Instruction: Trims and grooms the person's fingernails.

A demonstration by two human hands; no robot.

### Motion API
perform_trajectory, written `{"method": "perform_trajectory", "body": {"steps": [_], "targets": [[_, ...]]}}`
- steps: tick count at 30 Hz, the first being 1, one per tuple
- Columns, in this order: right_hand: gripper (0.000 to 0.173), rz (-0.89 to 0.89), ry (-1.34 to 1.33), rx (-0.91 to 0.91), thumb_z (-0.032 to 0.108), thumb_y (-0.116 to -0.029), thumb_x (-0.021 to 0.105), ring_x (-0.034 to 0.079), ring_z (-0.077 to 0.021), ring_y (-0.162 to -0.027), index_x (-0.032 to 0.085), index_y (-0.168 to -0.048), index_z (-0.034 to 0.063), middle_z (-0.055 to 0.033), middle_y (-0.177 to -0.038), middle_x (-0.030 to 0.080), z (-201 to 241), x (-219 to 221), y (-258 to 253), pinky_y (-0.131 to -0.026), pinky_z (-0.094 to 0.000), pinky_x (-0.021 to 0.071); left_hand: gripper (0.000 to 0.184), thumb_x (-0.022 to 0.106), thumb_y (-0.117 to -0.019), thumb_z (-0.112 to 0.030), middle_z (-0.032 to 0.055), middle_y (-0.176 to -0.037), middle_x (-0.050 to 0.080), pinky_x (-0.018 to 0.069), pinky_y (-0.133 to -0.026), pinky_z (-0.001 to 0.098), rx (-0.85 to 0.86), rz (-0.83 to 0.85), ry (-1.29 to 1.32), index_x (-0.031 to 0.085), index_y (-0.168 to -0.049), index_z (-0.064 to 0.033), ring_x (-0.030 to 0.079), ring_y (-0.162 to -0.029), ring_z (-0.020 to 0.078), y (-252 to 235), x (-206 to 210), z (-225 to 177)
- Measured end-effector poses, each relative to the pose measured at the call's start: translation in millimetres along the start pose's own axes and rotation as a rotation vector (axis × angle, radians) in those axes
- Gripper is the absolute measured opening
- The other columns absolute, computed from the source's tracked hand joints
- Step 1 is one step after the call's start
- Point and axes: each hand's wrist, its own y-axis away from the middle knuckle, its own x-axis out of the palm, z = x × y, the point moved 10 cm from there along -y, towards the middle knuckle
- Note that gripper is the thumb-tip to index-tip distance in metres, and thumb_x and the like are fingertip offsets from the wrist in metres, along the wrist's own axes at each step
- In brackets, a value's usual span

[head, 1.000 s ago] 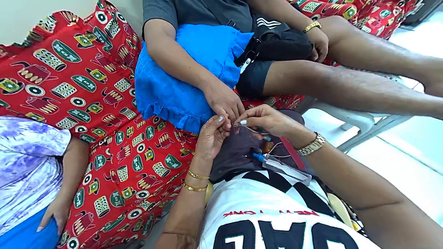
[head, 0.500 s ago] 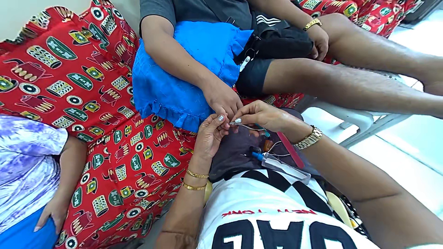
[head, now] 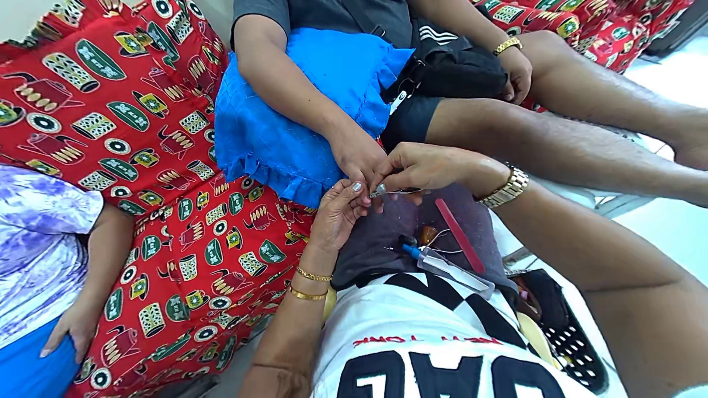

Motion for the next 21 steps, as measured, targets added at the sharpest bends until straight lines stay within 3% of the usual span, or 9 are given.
{"method": "perform_trajectory", "body": {"steps": [13, 18, 21], "targets": [[0.024, 0.108, 0.243, 0.201, 0.017, -0.1064, 0.056, 0.061, -0.007, -0.051, 0.074, -0.097, 0.0028, -0.0028, -0.076, 0.074, 11, 1, -17, -0.048, -0.0219, 0.0473, 0.018, 0.057, -0.1006, -0.007, 0.0025, -0.074, 0.066, 0.0551, -0.06, 0.0182, 0.012, -0.034, -0.033, 0.066, -0.086, -0.0114, 0.064, -0.063, 0.0064, -1, -1, -4], [0.025, 0.17, 0.24, 0.109, 0.011, -0.1075, 0.051, 0.064, -0.0073, -0.058, 0.074, -0.102, 0.0022, -0.0036, -0.084, 0.077, 13, 3, -20, -0.052, -0.0232, 0.0488, 0.017, 0.057, -0.1012, -0.008, 0.002, -0.074, 0.066, 0.0552, -0.06, 0.0178, 0.01, -0.029, -0.037, 0.066, -0.087, -0.011, 0.064, -0.062, 0.0059, -2, -1, -4], [0.023, 0.143, 0.307, 0.089, 0.013, -0.1068, 0.054, 0.065, -0.0084, -0.057, 0.075, -0.101, 0.0031, -0.0036, -0.081, 0.076, 18, 2, -21, -0.052, -0.0241, 0.0518, 0.018, 0.056, -0.1012, -0.008, 0.0011, -0.073, 0.066, 0.055, -0.061, 0.0175, 0.019, -0.036, -0.055, 0.066, -0.087, -0.0119, 0.064, -0.063, 0.0049, -2, -1, -7]]}}
